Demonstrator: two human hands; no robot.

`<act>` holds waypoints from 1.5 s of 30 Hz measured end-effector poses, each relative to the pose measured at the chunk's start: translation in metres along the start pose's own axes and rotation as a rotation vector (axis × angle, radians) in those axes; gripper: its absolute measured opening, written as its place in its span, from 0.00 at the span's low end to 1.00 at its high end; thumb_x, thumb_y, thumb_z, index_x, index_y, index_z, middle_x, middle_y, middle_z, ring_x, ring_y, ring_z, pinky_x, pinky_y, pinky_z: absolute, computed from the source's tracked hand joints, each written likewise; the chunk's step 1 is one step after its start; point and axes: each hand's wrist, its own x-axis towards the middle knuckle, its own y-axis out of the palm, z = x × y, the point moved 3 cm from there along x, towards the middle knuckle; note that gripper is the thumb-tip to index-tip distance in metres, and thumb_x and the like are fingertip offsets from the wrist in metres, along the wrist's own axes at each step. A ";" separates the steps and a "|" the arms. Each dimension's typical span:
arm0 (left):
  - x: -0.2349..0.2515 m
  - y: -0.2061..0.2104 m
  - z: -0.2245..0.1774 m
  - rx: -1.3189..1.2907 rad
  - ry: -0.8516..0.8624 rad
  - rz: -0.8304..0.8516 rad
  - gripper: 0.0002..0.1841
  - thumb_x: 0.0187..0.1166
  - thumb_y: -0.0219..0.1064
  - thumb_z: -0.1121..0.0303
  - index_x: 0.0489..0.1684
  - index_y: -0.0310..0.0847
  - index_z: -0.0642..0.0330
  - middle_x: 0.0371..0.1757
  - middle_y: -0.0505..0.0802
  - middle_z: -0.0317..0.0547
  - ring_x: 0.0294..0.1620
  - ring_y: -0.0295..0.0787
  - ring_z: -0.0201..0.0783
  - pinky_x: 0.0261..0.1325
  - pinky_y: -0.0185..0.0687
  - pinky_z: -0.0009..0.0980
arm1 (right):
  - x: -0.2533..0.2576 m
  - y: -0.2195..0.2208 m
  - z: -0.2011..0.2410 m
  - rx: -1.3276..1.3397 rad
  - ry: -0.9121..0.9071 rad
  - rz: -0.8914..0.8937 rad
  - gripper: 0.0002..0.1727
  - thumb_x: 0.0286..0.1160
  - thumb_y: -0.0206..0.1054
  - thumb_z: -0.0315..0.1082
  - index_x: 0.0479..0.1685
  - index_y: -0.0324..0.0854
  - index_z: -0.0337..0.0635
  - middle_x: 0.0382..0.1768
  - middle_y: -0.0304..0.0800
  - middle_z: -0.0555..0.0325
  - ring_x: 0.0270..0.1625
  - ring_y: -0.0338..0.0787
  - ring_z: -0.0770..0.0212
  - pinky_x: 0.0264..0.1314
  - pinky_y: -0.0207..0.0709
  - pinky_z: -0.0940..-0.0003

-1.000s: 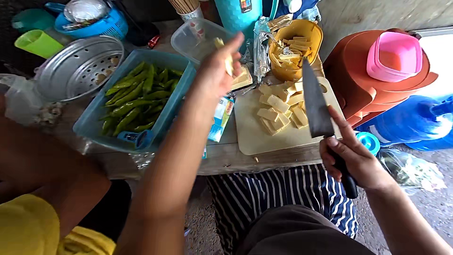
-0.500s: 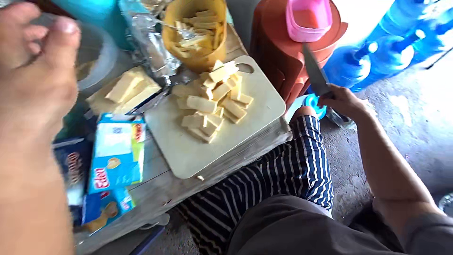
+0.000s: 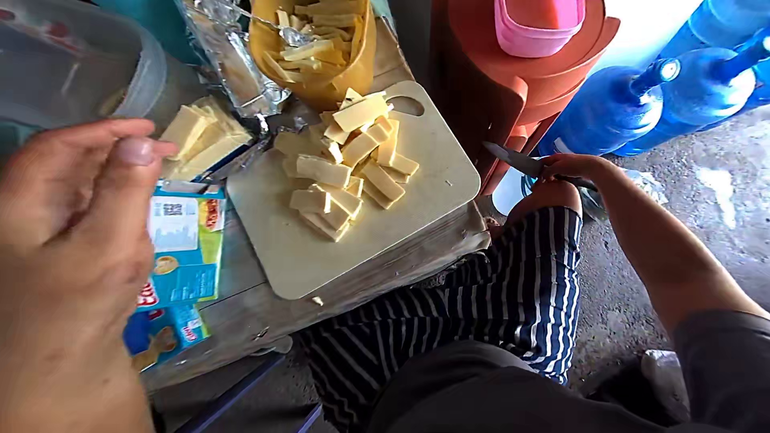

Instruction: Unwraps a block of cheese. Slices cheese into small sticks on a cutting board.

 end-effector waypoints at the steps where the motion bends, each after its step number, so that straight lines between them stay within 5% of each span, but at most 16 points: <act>1: -0.003 0.006 -0.015 0.045 -0.056 0.000 0.24 0.92 0.54 0.53 0.74 0.74 0.64 0.68 0.86 0.42 0.69 0.80 0.22 0.74 0.74 0.26 | 0.002 -0.001 0.000 -0.023 0.009 0.010 0.17 0.78 0.57 0.19 0.63 0.80 0.35 0.43 0.84 0.49 0.41 0.78 0.63 0.49 0.73 0.60; 3: -0.007 0.016 -0.031 0.094 -0.061 -0.018 0.26 0.91 0.54 0.50 0.73 0.75 0.62 0.67 0.87 0.42 0.67 0.81 0.21 0.74 0.75 0.26 | 0.000 -0.003 0.002 -0.092 -0.029 0.026 0.16 0.80 0.58 0.20 0.63 0.80 0.33 0.44 0.85 0.46 0.43 0.80 0.60 0.52 0.74 0.57; 8: -0.018 0.050 -0.069 0.260 -0.049 0.035 0.24 0.90 0.56 0.55 0.70 0.79 0.68 0.64 0.89 0.64 0.67 0.86 0.50 0.72 0.78 0.48 | -0.039 0.003 0.011 -0.288 -0.158 -0.120 0.18 0.83 0.62 0.25 0.69 0.80 0.31 0.56 0.87 0.30 0.61 0.86 0.35 0.69 0.71 0.33; 11: -0.020 0.059 -0.059 0.316 -0.047 0.075 0.20 0.89 0.56 0.62 0.66 0.83 0.68 0.62 0.90 0.64 0.66 0.86 0.57 0.71 0.76 0.54 | -0.049 0.011 0.002 -0.291 -0.238 -0.214 0.15 0.79 0.66 0.22 0.62 0.83 0.29 0.49 0.89 0.31 0.54 0.88 0.36 0.62 0.74 0.31; 15: -0.020 0.063 -0.039 0.353 -0.141 0.177 0.20 0.89 0.58 0.66 0.72 0.81 0.68 0.68 0.85 0.70 0.73 0.78 0.67 0.75 0.69 0.63 | -0.077 0.016 0.017 -0.117 -0.325 -0.312 0.13 0.77 0.59 0.16 0.58 0.77 0.25 0.42 0.89 0.42 0.44 0.88 0.58 0.53 0.81 0.53; 20: -0.018 0.071 -0.020 0.310 -0.173 0.273 0.20 0.87 0.58 0.71 0.76 0.80 0.63 0.75 0.79 0.70 0.79 0.69 0.69 0.80 0.61 0.64 | -0.139 0.027 0.040 -0.119 -0.462 -0.469 0.19 0.70 0.59 0.29 0.59 0.77 0.28 0.39 0.88 0.62 0.34 0.80 0.85 0.39 0.76 0.82; 24: -0.012 0.070 -0.017 0.292 -0.162 0.302 0.15 0.83 0.63 0.73 0.64 0.82 0.68 0.73 0.80 0.69 0.78 0.70 0.68 0.79 0.61 0.63 | -0.173 0.050 0.059 -0.078 -0.617 -0.508 0.18 0.68 0.60 0.33 0.54 0.79 0.31 0.41 0.90 0.69 0.35 0.82 0.90 0.38 0.76 0.88; 28: -0.013 0.059 -0.026 0.194 -0.155 0.275 0.12 0.83 0.65 0.73 0.57 0.81 0.74 0.60 0.87 0.68 0.68 0.82 0.62 0.73 0.71 0.58 | -0.186 0.072 0.079 -0.042 -0.800 -0.458 0.15 0.75 0.59 0.34 0.57 0.81 0.45 0.51 0.94 0.75 0.50 0.89 0.86 0.53 0.82 0.84; 33: -0.038 0.038 -0.039 -0.072 -0.119 0.230 0.09 0.82 0.66 0.68 0.52 0.84 0.62 0.44 0.92 0.43 0.47 0.89 0.30 0.55 0.85 0.31 | -0.179 0.095 0.096 0.029 -0.915 -0.375 0.14 0.80 0.60 0.36 0.60 0.81 0.59 0.57 0.93 0.79 0.58 0.90 0.79 0.62 0.83 0.78; 36: -0.050 0.036 -0.038 -0.210 -0.143 0.336 0.08 0.78 0.67 0.69 0.49 0.85 0.58 0.39 0.92 0.33 0.41 0.87 0.22 0.49 0.84 0.23 | -0.172 0.106 0.102 0.042 -0.917 -0.362 0.15 0.79 0.59 0.35 0.61 0.81 0.60 0.56 0.93 0.80 0.57 0.90 0.81 0.61 0.82 0.80; 38: -0.056 0.042 -0.033 -0.156 -0.214 0.350 0.07 0.79 0.68 0.70 0.49 0.86 0.60 0.40 0.92 0.38 0.42 0.88 0.27 0.50 0.84 0.28 | -0.170 0.108 0.106 0.035 -0.912 -0.353 0.14 0.79 0.59 0.34 0.60 0.81 0.57 0.55 0.94 0.79 0.56 0.90 0.80 0.60 0.82 0.80; 40: -0.058 0.046 -0.028 0.037 -0.262 0.270 0.15 0.80 0.71 0.67 0.59 0.85 0.65 0.54 0.92 0.54 0.56 0.89 0.47 0.62 0.83 0.50 | -0.169 0.107 0.112 0.005 -0.916 -0.344 0.14 0.79 0.58 0.34 0.60 0.80 0.55 0.56 0.94 0.78 0.56 0.89 0.82 0.60 0.81 0.82; 42: -0.054 0.051 -0.024 0.202 -0.214 0.172 0.23 0.81 0.70 0.61 0.69 0.81 0.68 0.67 0.85 0.66 0.69 0.80 0.65 0.69 0.71 0.66 | -0.170 0.109 0.117 -0.033 -0.931 -0.362 0.14 0.79 0.58 0.34 0.60 0.80 0.48 0.54 0.94 0.73 0.54 0.89 0.82 0.59 0.81 0.82; 45: -0.042 0.064 -0.026 0.215 -0.167 0.131 0.24 0.85 0.65 0.56 0.71 0.82 0.65 0.70 0.84 0.65 0.74 0.76 0.64 0.74 0.65 0.65 | -0.178 0.119 0.126 -0.022 -0.938 -0.360 0.11 0.85 0.57 0.38 0.59 0.78 0.49 0.49 0.94 0.74 0.51 0.92 0.79 0.59 0.85 0.77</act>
